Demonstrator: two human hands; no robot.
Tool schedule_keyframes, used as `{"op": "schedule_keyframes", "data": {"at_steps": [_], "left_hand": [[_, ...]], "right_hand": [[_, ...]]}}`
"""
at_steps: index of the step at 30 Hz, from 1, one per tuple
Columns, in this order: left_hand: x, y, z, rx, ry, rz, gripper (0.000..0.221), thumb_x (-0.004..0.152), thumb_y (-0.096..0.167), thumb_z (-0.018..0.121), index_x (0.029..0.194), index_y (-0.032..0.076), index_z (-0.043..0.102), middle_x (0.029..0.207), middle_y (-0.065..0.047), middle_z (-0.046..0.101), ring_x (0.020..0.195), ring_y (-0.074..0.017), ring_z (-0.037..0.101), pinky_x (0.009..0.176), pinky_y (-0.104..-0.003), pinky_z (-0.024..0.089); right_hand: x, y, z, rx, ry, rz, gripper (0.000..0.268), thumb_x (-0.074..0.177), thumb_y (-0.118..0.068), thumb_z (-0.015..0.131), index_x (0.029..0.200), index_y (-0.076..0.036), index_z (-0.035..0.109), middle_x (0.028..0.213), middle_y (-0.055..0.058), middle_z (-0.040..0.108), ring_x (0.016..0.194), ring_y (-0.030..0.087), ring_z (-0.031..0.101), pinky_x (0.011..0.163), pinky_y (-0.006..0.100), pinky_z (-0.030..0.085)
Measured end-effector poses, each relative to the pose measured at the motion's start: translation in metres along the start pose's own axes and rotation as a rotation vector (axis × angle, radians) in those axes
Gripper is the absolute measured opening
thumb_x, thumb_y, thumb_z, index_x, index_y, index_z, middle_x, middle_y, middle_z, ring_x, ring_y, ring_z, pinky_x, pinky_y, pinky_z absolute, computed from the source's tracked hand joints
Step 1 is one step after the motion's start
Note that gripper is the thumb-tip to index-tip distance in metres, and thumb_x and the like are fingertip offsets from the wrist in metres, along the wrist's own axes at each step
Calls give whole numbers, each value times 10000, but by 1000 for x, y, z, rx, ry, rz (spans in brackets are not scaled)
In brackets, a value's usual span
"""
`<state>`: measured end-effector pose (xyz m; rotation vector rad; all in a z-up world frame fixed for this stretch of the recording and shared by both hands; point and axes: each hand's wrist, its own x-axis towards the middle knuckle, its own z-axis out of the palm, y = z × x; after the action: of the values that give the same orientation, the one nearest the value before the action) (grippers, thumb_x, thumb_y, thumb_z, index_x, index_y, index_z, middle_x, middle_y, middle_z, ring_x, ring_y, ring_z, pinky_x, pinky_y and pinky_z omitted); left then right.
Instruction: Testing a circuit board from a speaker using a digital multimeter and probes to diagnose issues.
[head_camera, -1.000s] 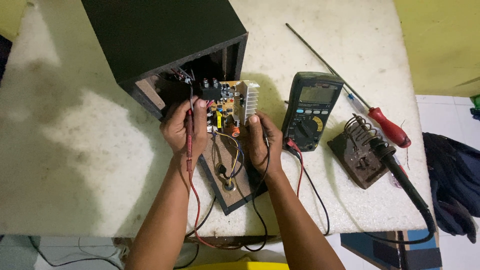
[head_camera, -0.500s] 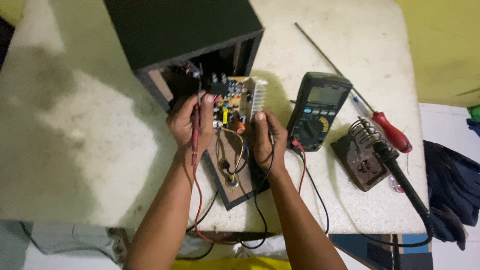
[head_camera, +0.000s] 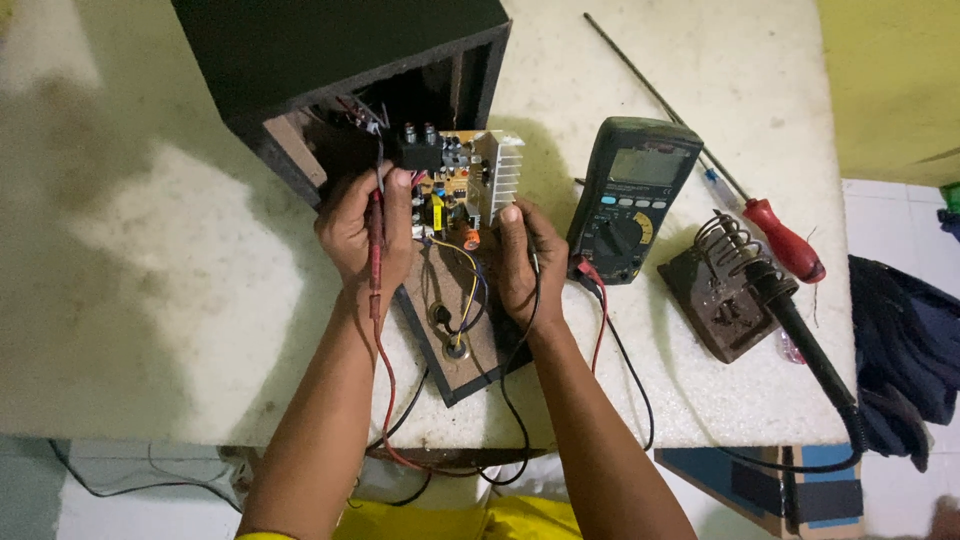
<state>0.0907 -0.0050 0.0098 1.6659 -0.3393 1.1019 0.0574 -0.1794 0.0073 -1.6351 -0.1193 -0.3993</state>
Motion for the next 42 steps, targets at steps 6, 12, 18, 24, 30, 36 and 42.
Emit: {"op": "schedule_keyframes", "data": {"at_steps": [6,12,18,24,30,36,42], "left_hand": [[-2,-5,-4,-43,-26,-1,113,1024,67,704,1053,-34,744,886,-175,737,864,-313,760,791,-390,582],[-4,-2,-3,-29,-30,-36,96,1015,52,708,1025,-39,739,861,-196,731,847,-344,759,751,-401,583],[-11,-12,-4,-31,-33,-42,116,1025,67,717,1020,-48,736,867,-198,724,887,-327,758,787,-419,585],[-1,0,-2,-7,-2,-5,111,1034,101,699,1022,1,744,868,-153,743,853,-306,769,769,-400,596],[-2,2,1,-36,8,-53,100,996,62,739,989,-37,748,854,-192,738,862,-354,767,771,-419,592],[-7,-6,-2,-40,2,-36,120,1005,67,740,1003,-53,741,864,-207,735,879,-358,766,783,-423,592],[-6,-7,-1,-36,1,-45,124,998,92,752,1020,-30,755,886,-201,749,904,-363,767,798,-421,593]], "right_hand": [[0,-2,1,9,0,-2,259,1086,-209,543,1075,-29,729,778,75,628,801,148,520,766,368,498],[-1,-9,1,8,19,0,262,1077,-222,563,1076,-27,738,778,101,663,802,146,563,771,370,509],[2,-14,1,-13,8,4,256,1074,-233,565,1052,-45,737,773,59,603,798,141,523,771,358,494],[-1,8,-3,-52,-16,-4,291,1094,-251,532,984,-63,725,748,67,603,779,148,516,740,345,463],[-3,3,2,-55,-8,3,295,1090,-245,531,994,-44,725,777,89,642,794,169,544,772,368,493],[-2,11,0,-59,-7,-1,283,1091,-234,529,981,-58,720,776,75,637,802,149,534,765,355,484],[-1,18,-1,-69,3,-15,285,1092,-234,531,966,-54,713,777,70,621,791,156,532,757,357,487]]}}
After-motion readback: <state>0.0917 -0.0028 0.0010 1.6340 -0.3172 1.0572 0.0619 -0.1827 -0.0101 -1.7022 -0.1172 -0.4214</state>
